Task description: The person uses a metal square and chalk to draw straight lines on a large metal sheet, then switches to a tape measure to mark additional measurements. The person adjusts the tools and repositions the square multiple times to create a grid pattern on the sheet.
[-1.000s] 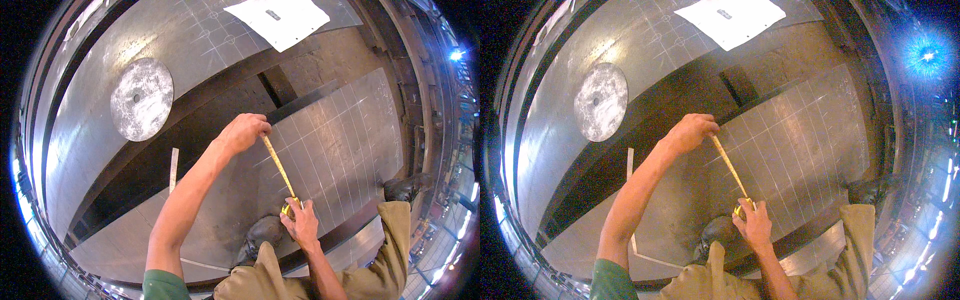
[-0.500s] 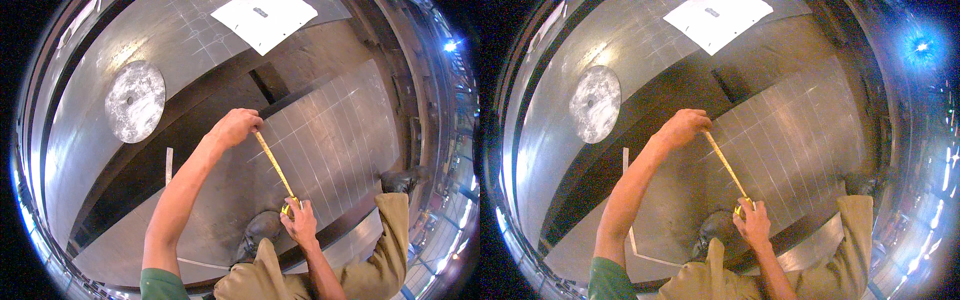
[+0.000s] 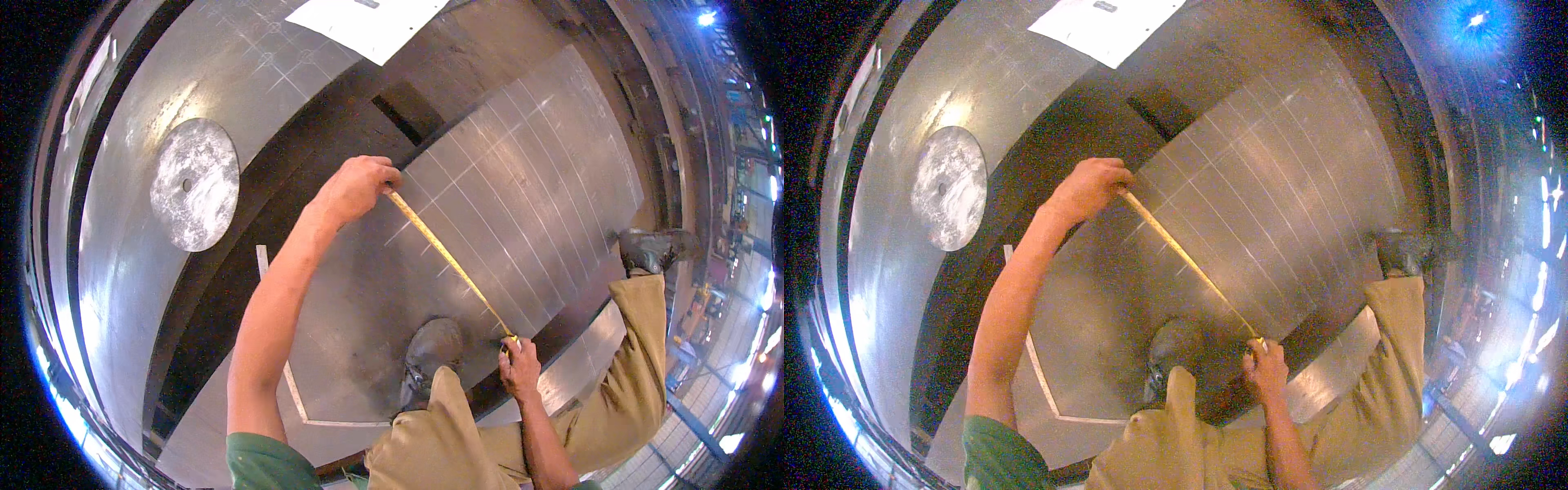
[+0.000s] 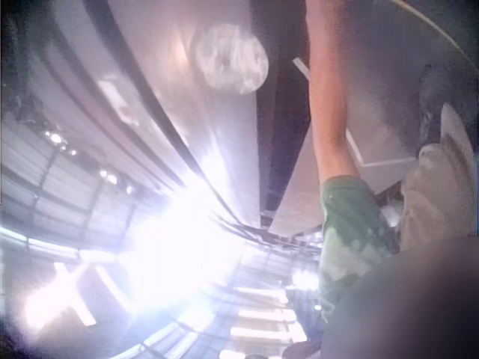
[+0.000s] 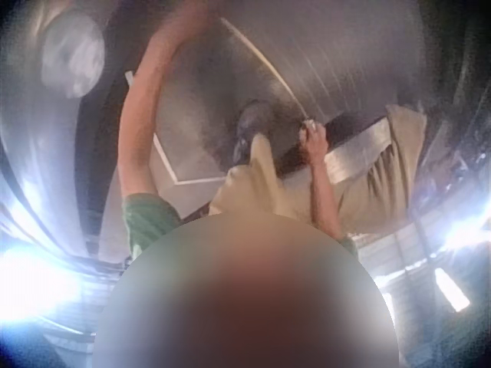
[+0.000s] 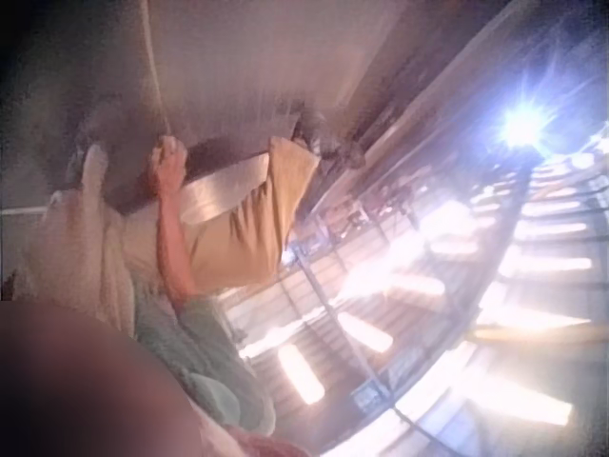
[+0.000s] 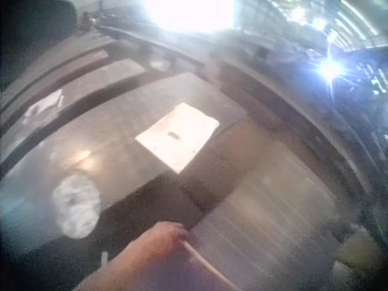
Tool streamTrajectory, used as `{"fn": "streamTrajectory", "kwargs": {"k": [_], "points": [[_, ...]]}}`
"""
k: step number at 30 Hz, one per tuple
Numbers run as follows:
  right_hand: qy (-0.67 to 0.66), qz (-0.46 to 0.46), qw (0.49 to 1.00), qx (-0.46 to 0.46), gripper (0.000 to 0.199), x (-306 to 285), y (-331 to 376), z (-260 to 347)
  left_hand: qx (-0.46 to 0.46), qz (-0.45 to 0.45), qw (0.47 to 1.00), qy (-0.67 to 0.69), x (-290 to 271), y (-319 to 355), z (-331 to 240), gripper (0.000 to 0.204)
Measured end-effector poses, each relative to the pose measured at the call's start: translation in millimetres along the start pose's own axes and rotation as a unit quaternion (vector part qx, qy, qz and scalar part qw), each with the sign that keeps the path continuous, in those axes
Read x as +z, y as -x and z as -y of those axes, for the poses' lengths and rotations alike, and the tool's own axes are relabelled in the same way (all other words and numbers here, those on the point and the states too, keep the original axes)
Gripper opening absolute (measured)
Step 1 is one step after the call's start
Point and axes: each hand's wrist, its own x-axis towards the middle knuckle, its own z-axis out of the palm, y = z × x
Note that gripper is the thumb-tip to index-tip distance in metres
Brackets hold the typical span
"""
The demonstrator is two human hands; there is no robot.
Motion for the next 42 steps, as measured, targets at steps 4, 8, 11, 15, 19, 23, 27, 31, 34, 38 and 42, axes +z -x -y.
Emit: {"fn": "streamTrajectory", "kwargs": {"k": [4, 8, 11, 15, 19, 23, 27, 31, 34, 38, 42], "points": [[-0.021, -0.018, 0.997, 0.067, 0.037, 10, 14, -22, 0.026, 0.007, 1.000, 0.009, -1, -6, 0, 0.015], [-0.078, -0.031, 0.985, 0.153, 0.051, 12, 26, -31, 0.024, -0.030, 0.999, -0.016, -1, -3, -3, 0.011], [-0.079, 0.004, 0.981, 0.179, 0.053, -5, 24, -35, 0.016, -0.026, 0.999, -0.012, -3, -6, -16, 0.011], [-0.078, 0.012, 0.982, 0.172, 0.054, -5, 29, -45, 0.007, 0.013, 1.000, 0.002, -2, -11, -14, 0.011], [-0.056, -0.005, 0.984, 0.168, 0.052, -8, 29, -47, 0.007, 0.029, 1.000, 0.000, -4, -12, -17, 0.015], [-0.048, 0.006, 0.982, 0.183, 0.051, -10, 30, -51, 0.009, 0.025, 0.999, -0.020, -5, -11, -24, 0.016], [-0.051, 0.001, 0.981, 0.186, 0.050, -4, 36, -65, 0.028, 0.000, 0.999, -0.035, -3, -10, -27, 0.016], [-0.052, 0.056, 0.986, 0.150, 0.049, -10, 33, -89, -0.003, 0.023, 1.000, 0.010, -3, -12, -23, 0.016], [-0.062, 0.063, 0.987, 0.133, 0.047, -9, 42, -108, -0.063, 0.058, 0.996, 0.018, -4, -15, -28, 0.014], [-0.094, 0.056, 0.986, 0.123, 0.047, 2, 42, -115, -0.045, 0.073, 0.996, 0.009, -7, -19, -30, 0.013], [-0.068, 0.050, 0.986, 0.147, 0.049, 0, 41, -109, -0.025, 0.072, 0.997, 0.006, -5, -19, -29, 0.012]]}}
